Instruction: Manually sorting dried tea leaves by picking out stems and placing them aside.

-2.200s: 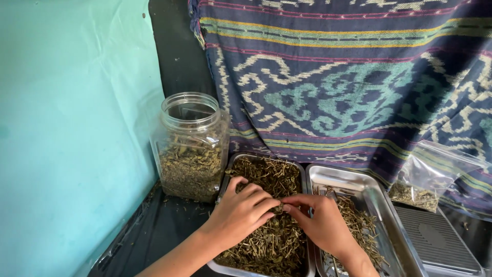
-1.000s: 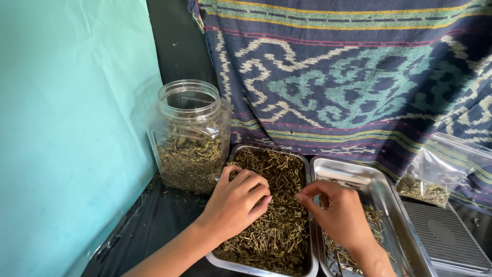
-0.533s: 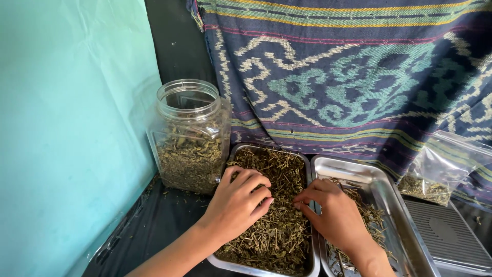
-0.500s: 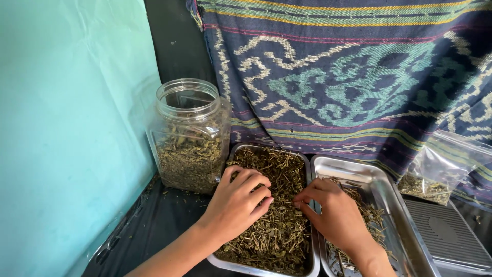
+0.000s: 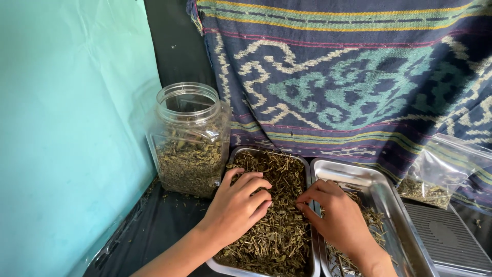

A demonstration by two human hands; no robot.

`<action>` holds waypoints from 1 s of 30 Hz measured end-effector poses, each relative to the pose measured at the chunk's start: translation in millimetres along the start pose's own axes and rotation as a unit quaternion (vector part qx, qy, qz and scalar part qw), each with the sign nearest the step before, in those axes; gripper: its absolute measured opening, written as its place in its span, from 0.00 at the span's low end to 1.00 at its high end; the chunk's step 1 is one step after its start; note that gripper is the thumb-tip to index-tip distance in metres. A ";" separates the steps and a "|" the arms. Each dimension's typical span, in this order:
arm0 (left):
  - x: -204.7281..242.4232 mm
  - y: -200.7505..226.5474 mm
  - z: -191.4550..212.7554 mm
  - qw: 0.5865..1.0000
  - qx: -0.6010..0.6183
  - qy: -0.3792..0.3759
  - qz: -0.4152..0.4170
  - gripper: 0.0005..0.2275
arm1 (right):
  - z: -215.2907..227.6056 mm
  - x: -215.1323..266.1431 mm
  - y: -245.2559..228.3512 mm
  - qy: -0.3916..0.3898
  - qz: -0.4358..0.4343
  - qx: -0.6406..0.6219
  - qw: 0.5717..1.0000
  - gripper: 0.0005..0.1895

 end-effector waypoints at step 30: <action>-0.1 4.7 0.2 1.000 -0.001 -0.010 -0.006 0.02 | 29.1 -1.4 43.7 0.061 -0.130 0.075 0.987 0.05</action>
Point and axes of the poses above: each hand's wrist, its own x-axis away from the middle knuckle, its own z-axis out of the back of the hand, y = z × x, the point moved 9 cm from there along -x, towards the middle knuckle, and after that the axes turned 1 degree about y, right-handed, at the moved point
